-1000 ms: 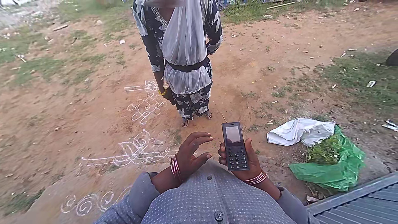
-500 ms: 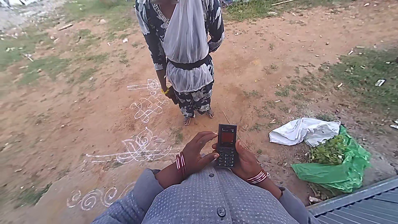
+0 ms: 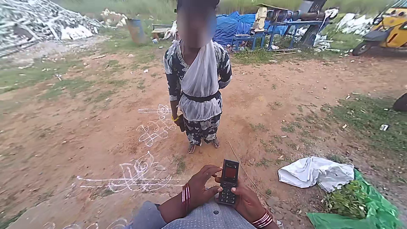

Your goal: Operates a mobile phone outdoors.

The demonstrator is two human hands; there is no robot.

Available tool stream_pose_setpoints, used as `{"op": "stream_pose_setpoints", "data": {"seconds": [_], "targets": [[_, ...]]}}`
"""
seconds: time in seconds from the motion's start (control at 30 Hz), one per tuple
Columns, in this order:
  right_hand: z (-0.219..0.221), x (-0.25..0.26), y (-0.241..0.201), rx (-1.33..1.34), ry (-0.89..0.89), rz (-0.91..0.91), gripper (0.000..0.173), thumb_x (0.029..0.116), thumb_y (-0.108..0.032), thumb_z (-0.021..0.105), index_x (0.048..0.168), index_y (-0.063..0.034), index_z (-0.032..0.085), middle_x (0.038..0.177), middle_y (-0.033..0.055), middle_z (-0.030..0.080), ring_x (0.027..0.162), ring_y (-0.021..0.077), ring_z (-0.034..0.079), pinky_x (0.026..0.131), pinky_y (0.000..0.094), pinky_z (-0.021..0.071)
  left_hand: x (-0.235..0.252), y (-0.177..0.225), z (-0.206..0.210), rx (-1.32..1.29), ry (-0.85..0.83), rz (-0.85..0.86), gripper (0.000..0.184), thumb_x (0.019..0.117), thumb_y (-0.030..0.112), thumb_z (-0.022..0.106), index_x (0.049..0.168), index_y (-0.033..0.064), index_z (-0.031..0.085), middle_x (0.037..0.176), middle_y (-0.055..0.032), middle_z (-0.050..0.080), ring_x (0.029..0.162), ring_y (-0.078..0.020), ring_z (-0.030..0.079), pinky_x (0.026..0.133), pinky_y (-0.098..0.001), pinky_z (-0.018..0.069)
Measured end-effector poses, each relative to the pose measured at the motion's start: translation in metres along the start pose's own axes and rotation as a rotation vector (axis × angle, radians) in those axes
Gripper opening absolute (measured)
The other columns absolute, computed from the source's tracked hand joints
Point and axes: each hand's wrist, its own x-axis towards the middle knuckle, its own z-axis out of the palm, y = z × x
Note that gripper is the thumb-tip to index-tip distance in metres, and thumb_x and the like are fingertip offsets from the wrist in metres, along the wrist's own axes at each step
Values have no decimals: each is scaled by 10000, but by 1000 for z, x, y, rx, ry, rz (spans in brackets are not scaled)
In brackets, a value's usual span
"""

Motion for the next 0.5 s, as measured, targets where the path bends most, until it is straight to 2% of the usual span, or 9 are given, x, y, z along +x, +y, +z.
{"op": "stream_pose_setpoints", "data": {"seconds": [0.1, 0.2, 0.5], "targets": [[1, 1, 2, -3, 17, 5, 552, 861, -77, 583, 1364, -133, 362, 1203, 120, 724, 1040, 259, 741, 871, 416, 618, 0, 0, -2, -9, -20, -30, 508, 949, 234, 693, 1362, -36, 572, 1307, -234, 606, 1028, -163, 662, 897, -276, 541], [3, 1, 1, 15, 31, 10, 523, 866, -66, 579, 1340, -121, 366, 1185, 127, 733, 1024, 261, 746, 867, 420, 617, 1, 5, -5, -5, -38, -101, 527, 930, 219, 705, 1373, -37, 577, 1321, -242, 605, 1029, -213, 666, 899, -319, 543], [5, 0, 4, -49, 61, -11, 445, 988, -194, 505, 1391, -94, 343, 1160, 120, 738, 1022, 248, 744, 896, 426, 612, 1, 6, -11, 5, -102, -162, 534, 941, 198, 703, 1411, -8, 557, 1363, -250, 585, 1060, -273, 673, 908, -375, 553]]}}
